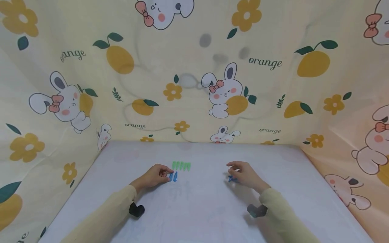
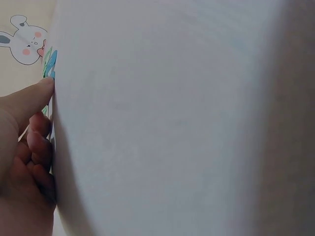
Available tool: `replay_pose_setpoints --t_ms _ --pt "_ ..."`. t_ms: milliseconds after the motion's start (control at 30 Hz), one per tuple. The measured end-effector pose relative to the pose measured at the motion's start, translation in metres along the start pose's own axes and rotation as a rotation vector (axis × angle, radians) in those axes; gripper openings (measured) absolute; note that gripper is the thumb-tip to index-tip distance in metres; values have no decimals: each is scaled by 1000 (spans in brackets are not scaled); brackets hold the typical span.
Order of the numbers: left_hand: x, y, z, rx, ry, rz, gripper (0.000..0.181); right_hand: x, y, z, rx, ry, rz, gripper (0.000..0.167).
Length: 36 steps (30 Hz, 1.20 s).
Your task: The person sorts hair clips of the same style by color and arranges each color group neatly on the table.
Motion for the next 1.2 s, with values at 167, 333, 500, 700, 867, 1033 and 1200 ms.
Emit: replay_pose_setpoints --t_ms 167,333,500,700,867,1033,1200 --pt "-1 0 0 -6 -7 1 32 -9 7 -9 1 -14 -5 39" --pt "-2 1 -2 -1 -1 0 32 -11 24 -11 27 -32 41 37" --pt "-4 2 -1 -7 -10 -6 33 -10 46 -9 42 -31 91 35" --pt "-2 1 -1 0 -5 -9 32 -4 58 -4 -21 -27 45 30" --pt "0 0 0 -5 -10 -8 33 -3 53 0 -102 -4 -5 28" --pt "0 0 0 -11 -12 -8 33 -5 48 2 -140 19 16 28" --pt "-1 1 0 -15 -9 -5 33 -7 45 4 -130 15 37 27"
Point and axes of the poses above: each hand's wrist, its own x-axis towards the middle knuckle, its own z-axis out of the palm, y = z × x, the point moved 8 cm from there along x, towards the middle knuckle, and after that the axes turned 9 degrees about -z, right-handed, at the moved point
